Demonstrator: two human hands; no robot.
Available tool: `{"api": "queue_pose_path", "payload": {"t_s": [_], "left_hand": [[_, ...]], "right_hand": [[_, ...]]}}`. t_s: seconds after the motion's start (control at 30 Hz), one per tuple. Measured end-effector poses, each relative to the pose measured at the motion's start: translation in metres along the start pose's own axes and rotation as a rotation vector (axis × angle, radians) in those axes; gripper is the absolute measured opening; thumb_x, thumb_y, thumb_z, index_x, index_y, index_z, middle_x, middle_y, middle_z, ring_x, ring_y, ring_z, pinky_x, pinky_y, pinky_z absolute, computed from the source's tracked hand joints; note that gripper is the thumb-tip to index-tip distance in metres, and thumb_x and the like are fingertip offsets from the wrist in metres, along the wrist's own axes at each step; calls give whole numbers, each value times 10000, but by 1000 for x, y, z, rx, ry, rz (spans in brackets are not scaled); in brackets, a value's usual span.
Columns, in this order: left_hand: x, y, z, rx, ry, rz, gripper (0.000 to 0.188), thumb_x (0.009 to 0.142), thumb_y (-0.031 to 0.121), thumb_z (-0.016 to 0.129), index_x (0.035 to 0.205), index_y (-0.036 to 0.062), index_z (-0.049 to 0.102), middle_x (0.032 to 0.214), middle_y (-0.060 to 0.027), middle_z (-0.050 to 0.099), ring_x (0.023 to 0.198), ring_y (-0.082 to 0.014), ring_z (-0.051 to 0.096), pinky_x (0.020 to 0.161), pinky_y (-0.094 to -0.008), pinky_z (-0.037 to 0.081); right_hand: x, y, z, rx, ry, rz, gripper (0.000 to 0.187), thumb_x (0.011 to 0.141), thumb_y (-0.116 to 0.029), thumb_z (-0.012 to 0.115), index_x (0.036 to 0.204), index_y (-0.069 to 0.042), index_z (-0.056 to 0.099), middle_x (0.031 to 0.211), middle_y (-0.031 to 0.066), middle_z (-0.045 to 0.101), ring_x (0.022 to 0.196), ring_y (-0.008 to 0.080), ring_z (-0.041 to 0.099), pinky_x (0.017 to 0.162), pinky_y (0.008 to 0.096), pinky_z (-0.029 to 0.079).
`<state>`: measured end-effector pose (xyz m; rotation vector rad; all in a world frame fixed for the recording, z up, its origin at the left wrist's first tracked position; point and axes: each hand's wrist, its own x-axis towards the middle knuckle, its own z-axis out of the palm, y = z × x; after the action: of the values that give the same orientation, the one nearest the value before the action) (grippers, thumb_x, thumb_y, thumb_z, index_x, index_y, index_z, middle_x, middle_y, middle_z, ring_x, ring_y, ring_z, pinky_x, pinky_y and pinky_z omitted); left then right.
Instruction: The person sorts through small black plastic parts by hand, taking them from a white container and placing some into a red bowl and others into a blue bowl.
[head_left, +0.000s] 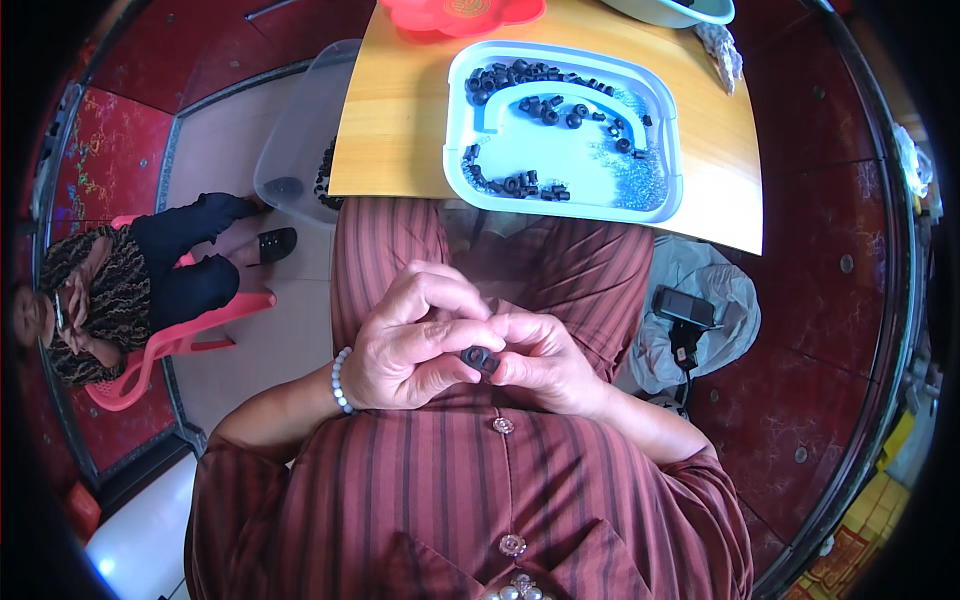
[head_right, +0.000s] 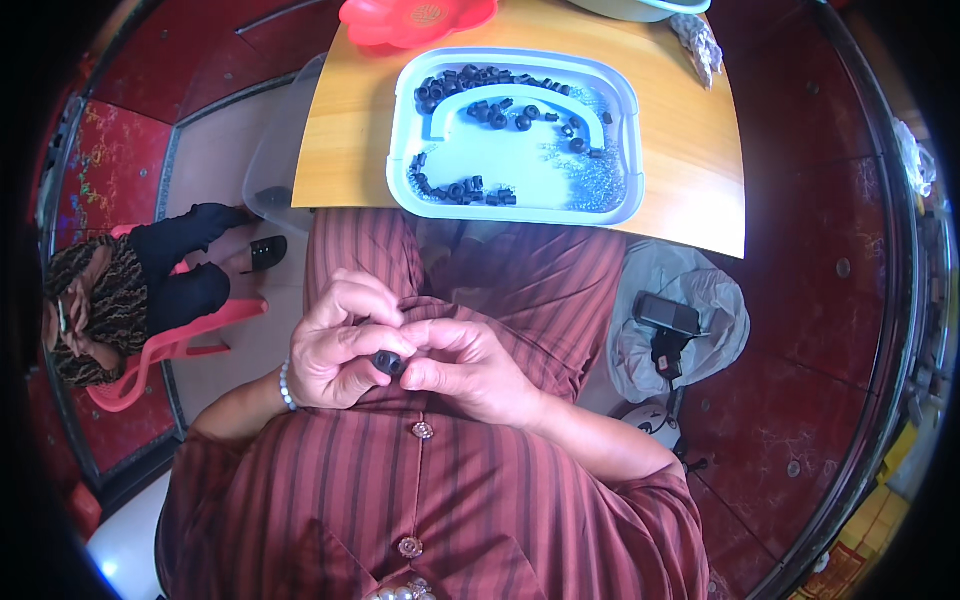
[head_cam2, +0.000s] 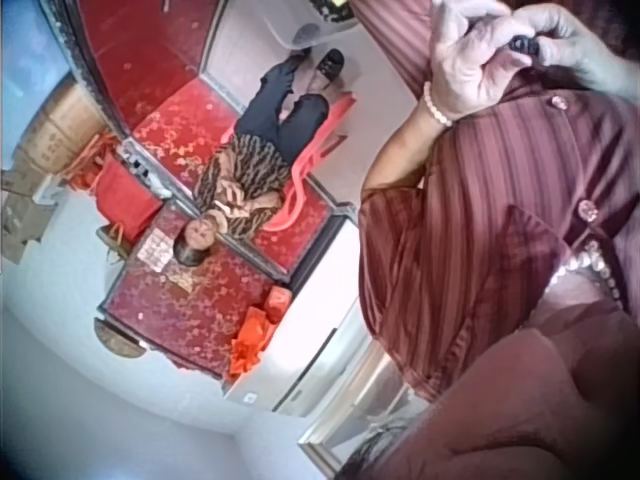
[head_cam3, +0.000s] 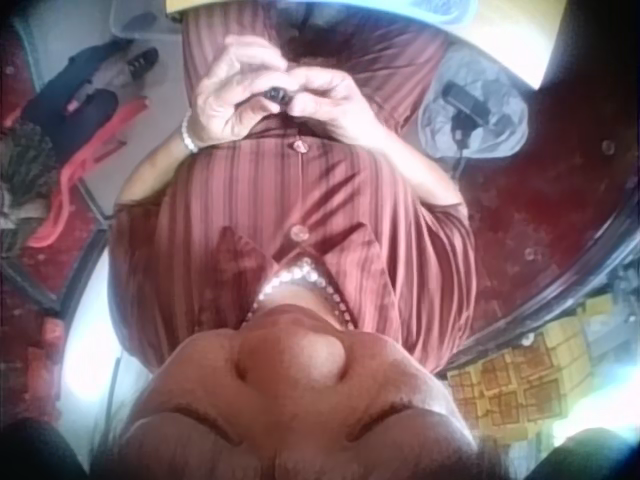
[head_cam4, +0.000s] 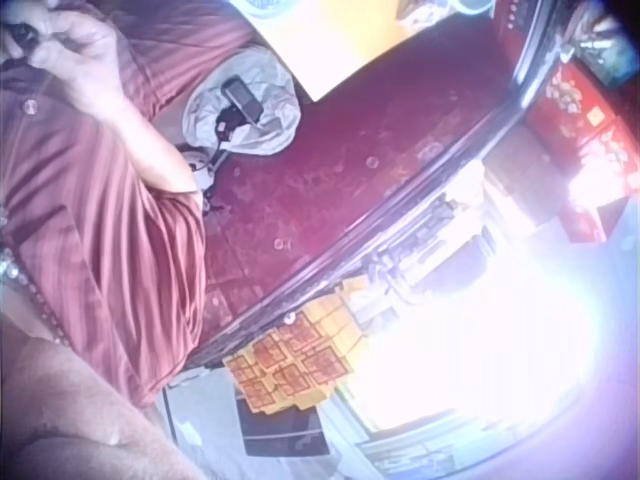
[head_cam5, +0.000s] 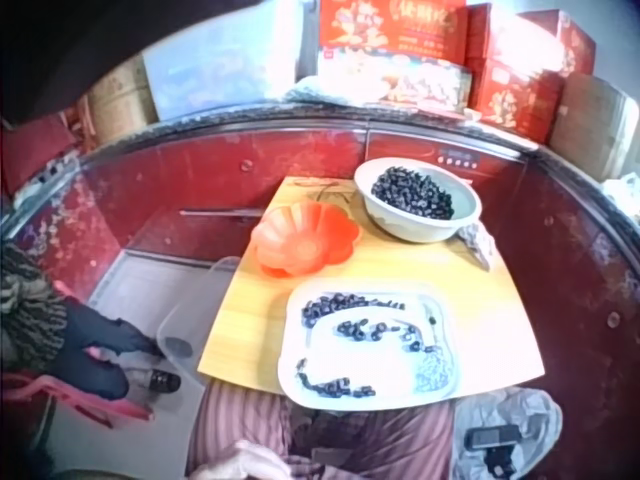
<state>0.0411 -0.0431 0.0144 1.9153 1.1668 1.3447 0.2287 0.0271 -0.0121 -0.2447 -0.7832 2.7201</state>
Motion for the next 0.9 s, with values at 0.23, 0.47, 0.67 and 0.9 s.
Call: {"api": "queue_pose_path", "payload": {"t_s": [0.23,0.47,0.67,0.9], "left_hand": [[-7,0,11,-204,7,-67,316,853,206,687,1036,-48,647,1028,-167,675,966,-294,672,860,-377,526],[-12,0,12,-185,-17,-76,313,843,201,703,1030,-44,649,1027,-163,676,971,-289,672,845,-361,539],[-9,-1,7,-119,-43,-74,316,838,184,706,1052,-39,644,1046,-159,670,973,-288,671,850,-360,541],[3,9,-11,219,-362,-25,542,797,336,708,1169,-39,585,1062,-156,664,872,-265,694,709,-346,574]], "right_hand": [[-8,5,-8,10,-83,26,276,915,-137,634,1155,0,642,1103,45,658,1033,99,568,916,267,445],[-12,4,-1,105,0,118,270,935,-126,598,1169,5,629,1131,52,644,1056,109,563,953,284,427],[-9,0,-3,46,-13,132,295,946,-120,579,1205,20,588,1134,45,628,1043,101,561,940,278,436],[-8,-7,3,23,-81,189,296,948,-105,573,1210,31,576,1121,50,632,1021,94,567,899,261,460]]}}
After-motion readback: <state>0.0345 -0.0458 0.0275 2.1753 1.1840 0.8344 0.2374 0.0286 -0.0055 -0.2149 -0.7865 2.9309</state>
